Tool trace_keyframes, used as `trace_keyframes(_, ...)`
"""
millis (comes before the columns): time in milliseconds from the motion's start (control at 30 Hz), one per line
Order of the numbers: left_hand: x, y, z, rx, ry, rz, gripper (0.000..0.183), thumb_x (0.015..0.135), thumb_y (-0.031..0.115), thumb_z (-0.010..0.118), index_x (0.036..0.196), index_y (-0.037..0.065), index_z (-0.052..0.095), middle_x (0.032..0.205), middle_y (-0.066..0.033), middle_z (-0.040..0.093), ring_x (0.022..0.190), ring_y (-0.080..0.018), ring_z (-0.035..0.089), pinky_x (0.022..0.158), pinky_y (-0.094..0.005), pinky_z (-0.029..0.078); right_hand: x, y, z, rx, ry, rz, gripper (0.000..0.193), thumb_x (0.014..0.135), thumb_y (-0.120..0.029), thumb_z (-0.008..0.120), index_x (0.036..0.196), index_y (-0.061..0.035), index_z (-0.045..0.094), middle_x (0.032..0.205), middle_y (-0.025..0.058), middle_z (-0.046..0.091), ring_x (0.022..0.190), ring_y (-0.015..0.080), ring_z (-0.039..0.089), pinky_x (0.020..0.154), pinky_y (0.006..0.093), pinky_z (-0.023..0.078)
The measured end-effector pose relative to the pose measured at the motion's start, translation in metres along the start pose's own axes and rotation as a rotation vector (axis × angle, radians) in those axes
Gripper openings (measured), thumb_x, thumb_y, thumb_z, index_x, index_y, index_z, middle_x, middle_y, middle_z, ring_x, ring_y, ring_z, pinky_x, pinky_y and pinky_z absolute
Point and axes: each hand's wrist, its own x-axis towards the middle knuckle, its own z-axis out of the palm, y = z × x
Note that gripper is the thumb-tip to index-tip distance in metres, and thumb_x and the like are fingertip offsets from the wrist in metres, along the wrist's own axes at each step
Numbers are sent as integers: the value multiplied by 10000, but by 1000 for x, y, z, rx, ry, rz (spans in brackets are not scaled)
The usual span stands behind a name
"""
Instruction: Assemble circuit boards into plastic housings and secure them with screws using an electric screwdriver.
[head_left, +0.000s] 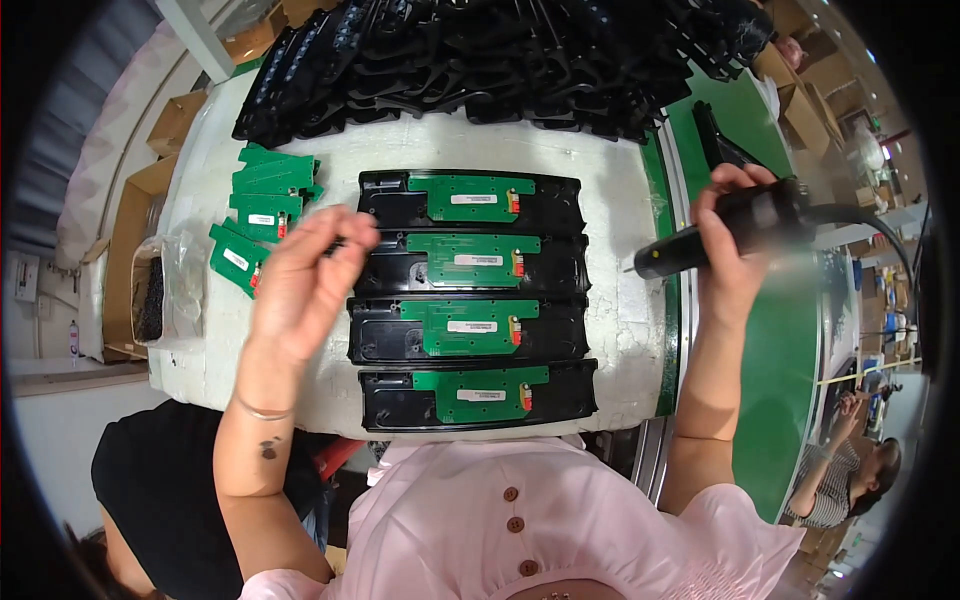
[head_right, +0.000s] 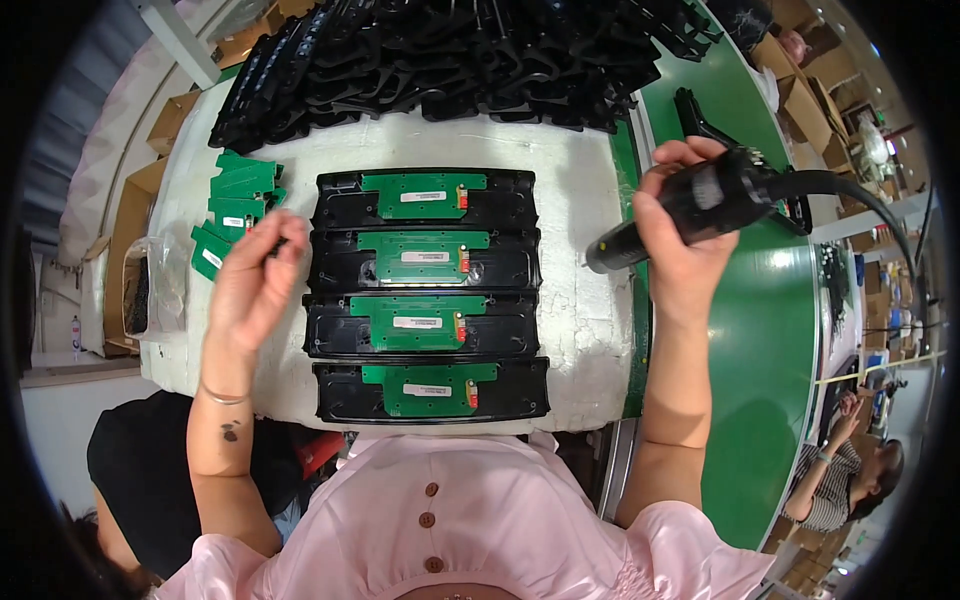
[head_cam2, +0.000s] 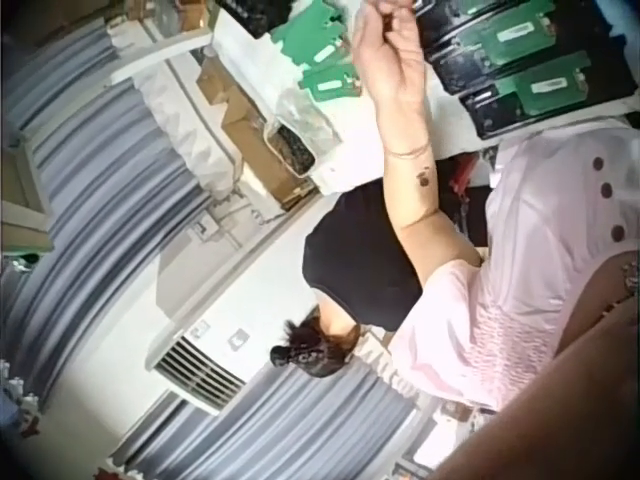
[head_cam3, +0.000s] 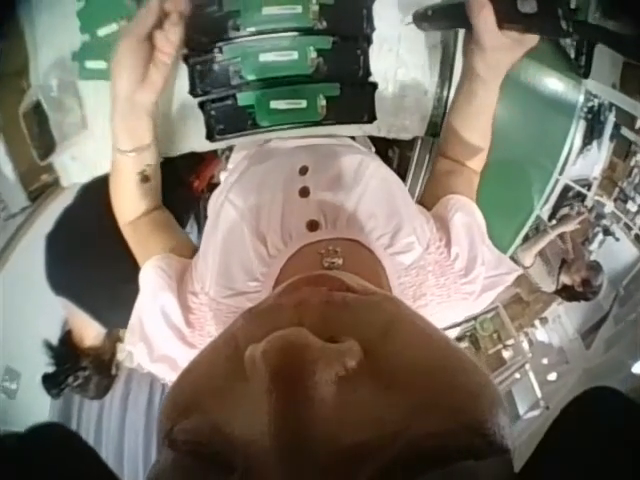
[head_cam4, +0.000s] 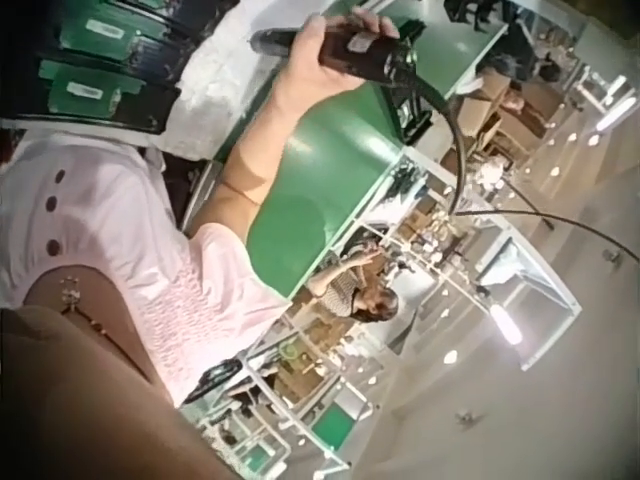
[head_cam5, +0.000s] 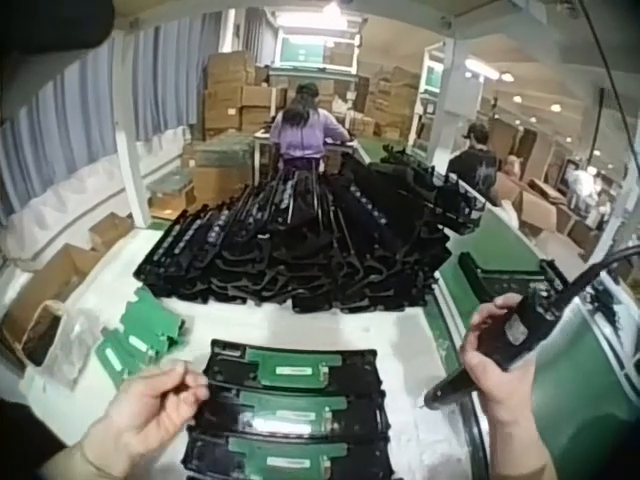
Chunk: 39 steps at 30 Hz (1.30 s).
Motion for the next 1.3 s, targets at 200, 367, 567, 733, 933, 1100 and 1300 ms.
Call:
trace_keyframes(200, 30, -55, 28, 85, -40, -254, 202, 892, 188, 538, 961, 5, 587, 816, -16, 595, 674, -67, 542, 618, -144, 459, -12, 14, -6, 66, -36, 116, 466, 704, 34, 638, 1116, -16, 424, 922, 90, 537, 761, 129, 514, 698, 245, 423)
trace_keyframes(367, 33, -68, 41, 65, -43, -346, 208, 891, 118, 526, 1053, -8, 559, 879, -52, 607, 767, -85, 589, 697, -166, 508, -12, 11, -5, 142, -123, 226, 407, 722, 21, 599, 1079, -19, 407, 752, 79, 528, 624, 154, 508, 613, 265, 434)
trace_keyframes(567, 36, -72, 40, -101, -77, -390, 199, 885, 75, 519, 1061, -17, 536, 917, -86, 609, 808, -127, 613, 718, -186, 534, 14, -46, 26, 509, -284, -107, 411, 729, -60, 515, 1128, -82, 421, 590, -13, 426, 480, 100, 406, 539, 247, 359)
trace_keyframes(733, 32, -75, 34, -217, -88, -387, 170, 885, 112, 533, 1017, 10, 568, 925, -67, 611, 814, -102, 606, 708, -173, 526, 18, -65, 66, 740, -417, -110, 323, 703, -130, 632, 966, -96, 448, 582, -76, 522, 477, 30, 487, 546, 169, 383)
trace_keyframes(933, 27, -77, 30, -335, -224, -398, 165, 885, 163, 538, 962, 21, 572, 880, -45, 604, 766, -87, 601, 674, -170, 533, 11, -74, 90, 530, -310, -76, 341, 724, -146, 639, 985, -107, 422, 527, -87, 519, 416, 18, 474, 482, 150, 367)
trace_keyframes(1100, 20, -75, 33, -299, -186, -389, 156, 885, 176, 542, 951, 40, 578, 859, -32, 600, 751, -75, 593, 665, -167, 528, 10, -73, 96, 491, -363, -75, 351, 734, -154, 642, 998, -117, 413, 494, -89, 516, 376, 19, 464, 432, 144, 354)
trace_keyframes(1300, 15, -76, 38, -305, -172, -418, 181, 888, 222, 543, 956, 57, 575, 831, -8, 591, 720, -47, 571, 639, -163, 506, 7, -63, 99, 578, -486, -160, 332, 730, -138, 663, 985, -134, 451, 542, -67, 547, 401, 29, 487, 426, 156, 372)
